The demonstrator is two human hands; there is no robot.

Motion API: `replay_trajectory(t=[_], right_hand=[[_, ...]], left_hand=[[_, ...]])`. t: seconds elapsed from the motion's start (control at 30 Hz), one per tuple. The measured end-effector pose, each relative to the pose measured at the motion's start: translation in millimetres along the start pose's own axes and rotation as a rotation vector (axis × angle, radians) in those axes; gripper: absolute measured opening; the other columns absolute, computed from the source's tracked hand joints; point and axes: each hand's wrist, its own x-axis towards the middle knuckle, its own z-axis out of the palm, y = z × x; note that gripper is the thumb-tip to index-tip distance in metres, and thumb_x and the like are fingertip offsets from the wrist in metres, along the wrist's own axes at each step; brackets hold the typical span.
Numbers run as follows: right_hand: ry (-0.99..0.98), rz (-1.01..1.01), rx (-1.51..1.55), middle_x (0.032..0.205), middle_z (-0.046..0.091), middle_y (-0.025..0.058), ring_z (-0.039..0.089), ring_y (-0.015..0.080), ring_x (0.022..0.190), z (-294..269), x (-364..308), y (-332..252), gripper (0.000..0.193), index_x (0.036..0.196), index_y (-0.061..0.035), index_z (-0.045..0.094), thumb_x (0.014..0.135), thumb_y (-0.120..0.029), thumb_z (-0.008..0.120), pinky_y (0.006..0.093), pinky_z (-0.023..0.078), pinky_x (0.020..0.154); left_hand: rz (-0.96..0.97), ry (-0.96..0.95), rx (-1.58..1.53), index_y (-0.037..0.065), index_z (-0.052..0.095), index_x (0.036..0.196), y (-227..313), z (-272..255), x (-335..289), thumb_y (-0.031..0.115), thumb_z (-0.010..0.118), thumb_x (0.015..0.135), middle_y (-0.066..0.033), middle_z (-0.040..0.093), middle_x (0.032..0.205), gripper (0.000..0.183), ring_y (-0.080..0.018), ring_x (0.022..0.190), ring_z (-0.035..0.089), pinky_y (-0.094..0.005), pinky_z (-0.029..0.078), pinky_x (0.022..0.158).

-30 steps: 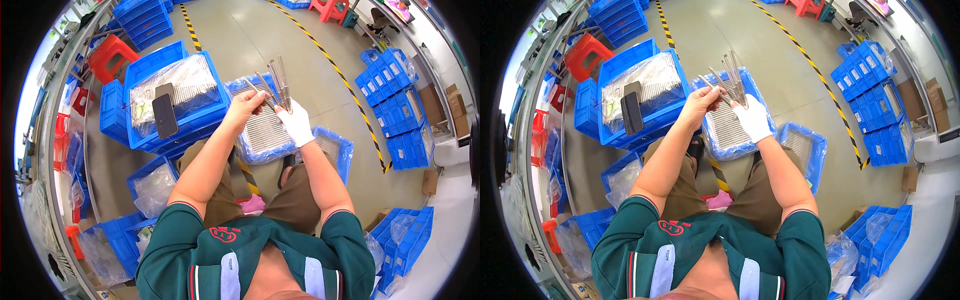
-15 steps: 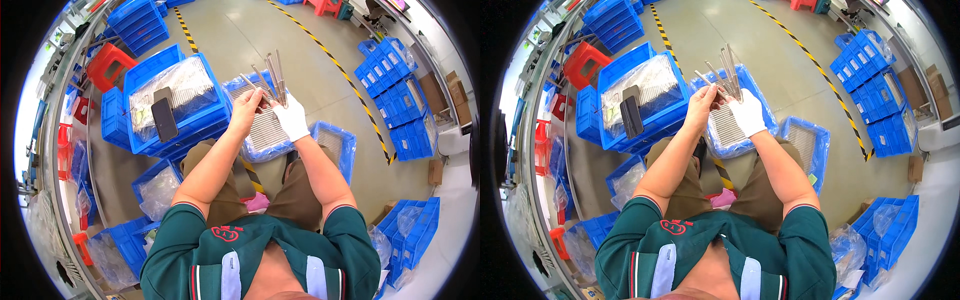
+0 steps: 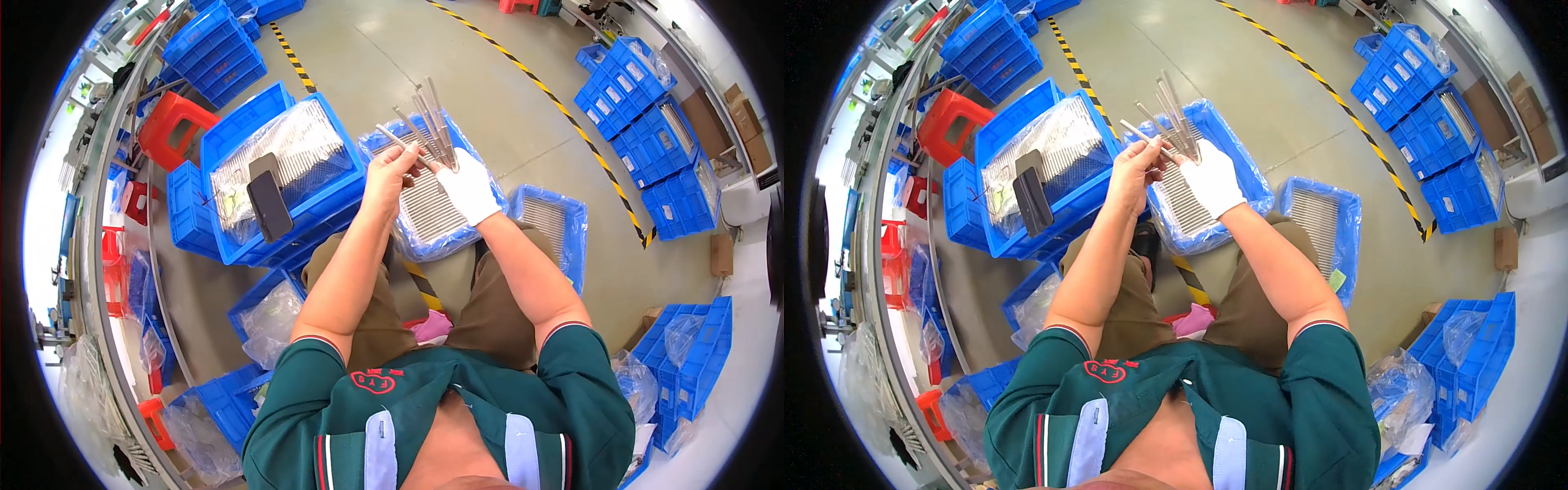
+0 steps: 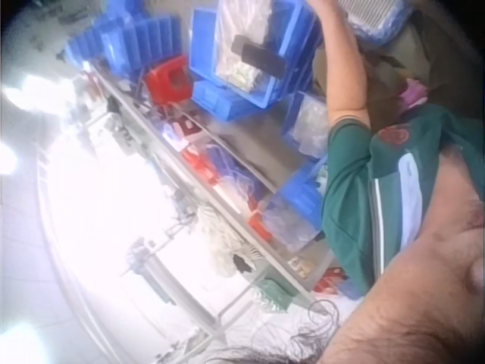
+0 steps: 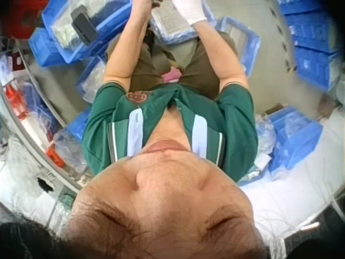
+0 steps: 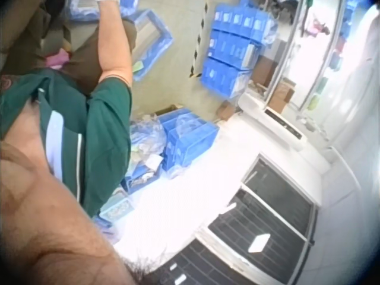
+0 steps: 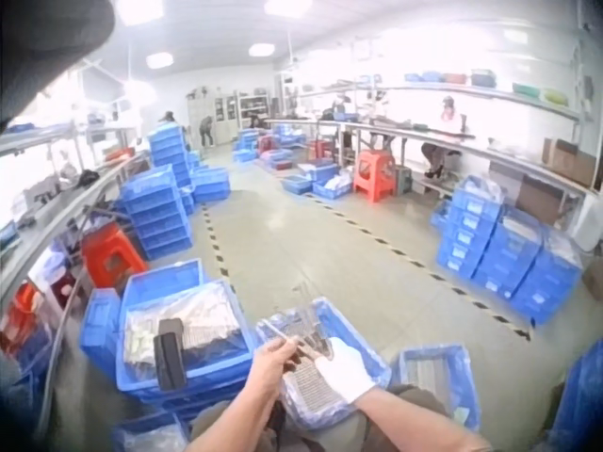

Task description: The person sits on a low stool in a factory and sorts thin metal rods. They pick up bundles of rods from a blue crate, separate them into smaller groups, and place them back into the crate.

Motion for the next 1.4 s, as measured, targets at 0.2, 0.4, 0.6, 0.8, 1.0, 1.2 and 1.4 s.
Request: replay_trajectory(t=[0.2, 0.4, 0.6, 0.8, 1.0, 1.2, 1.4], right_hand=[[-0.078, 0.13, 0.222, 0.081, 0.064, 0.0077, 0.059, 0.0139, 0.073, 1, 5, 14, 0.022, 0.1, -0.0015, 0.061, 0.085, -0.017, 0.062, 0.0295, 0.047, 0.066], [-0.124, 0.193, 0.437, 0.077, 0.062, 0.0047, 0.058, 0.0127, 0.07, 0, 9, 13, 0.022, 0.097, -0.0009, 0.062, 0.085, -0.019, 0.063, 0.0276, 0.047, 0.064], [-0.187, 0.404, 0.504, 0.072, 0.062, 0.0048, 0.058, 0.0127, 0.062, -7, 15, 9, 0.02, 0.09, -0.002, 0.06, 0.084, -0.021, 0.064, 0.0273, 0.046, 0.054], [-0.006, 0.233, 0.467, 0.061, 0.053, 0.002, 0.047, 0.01, 0.046, -20, 32, 9, 0.014, 0.085, -0.0041, 0.057, 0.086, -0.018, 0.062, 0.0258, 0.038, 0.04], [-0.205, 0.425, 0.912, 0.051, 0.041, -0.003, 0.032, 0.0061, 0.037, -34, 33, 5, 0.015, 0.081, -0.0059, 0.056, 0.084, -0.017, 0.067, 0.0245, 0.023, 0.032], [0.065, 0.352, 0.828, 0.059, 0.048, -0.0017, 0.042, 0.0083, 0.045, -29, 43, 17, 0.018, 0.081, -0.0062, 0.056, 0.079, -0.015, 0.072, 0.0246, 0.032, 0.039], [0.308, 0.358, 0.827, 0.055, 0.048, -0.0006, 0.041, 0.0098, 0.038, -76, 83, 49, 0.018, 0.074, -0.0077, 0.057, 0.078, -0.018, 0.07, 0.0255, 0.03, 0.034]], left_hand=[[0.033, -0.062, -0.019, 0.008, 0.064, 0.088, -4, 3, -2, 0.034, 0.053, 0.093, 0.0026, 0.057, 0.069, 0.029, -0.0052, 0.06, 0.047, -0.02, 0.036, 0.055], [0.099, -0.084, -0.014, 0.007, 0.062, 0.088, -21, 18, -5, 0.034, 0.052, 0.094, 0.0017, 0.056, 0.07, 0.029, -0.0055, 0.061, 0.046, -0.0201, 0.036, 0.055], [0.089, -0.024, 0.005, 0.008, 0.062, 0.088, -16, 20, -2, 0.032, 0.052, 0.095, 0.0023, 0.057, 0.075, 0.027, -0.0058, 0.064, 0.047, -0.0207, 0.037, 0.057], [-0.028, -0.18, -0.045, 0.007, 0.058, 0.092, -1, 12, 0, 0.032, 0.049, 0.095, -0.0051, 0.063, 0.076, 0.027, -0.0125, 0.066, 0.059, -0.0256, 0.048, 0.064], [-0.267, -0.427, -0.146, 0.005, 0.057, 0.09, -17, 25, -5, 0.032, 0.048, 0.095, -0.0042, 0.059, 0.068, 0.029, -0.0142, 0.062, 0.057, -0.0271, 0.048, 0.06], [-0.307, -0.362, -0.189, 0.006, 0.055, 0.088, -24, 42, -16, 0.034, 0.048, 0.095, -0.0031, 0.056, 0.067, 0.03, -0.0131, 0.058, 0.053, -0.0248, 0.044, 0.056], [-0.363, -0.526, 0.029, 0.006, 0.055, 0.084, -13, 39, -41, 0.032, 0.047, 0.095, -0.0054, 0.058, 0.068, 0.028, -0.0139, 0.058, 0.056, -0.0253, 0.046, 0.056]])
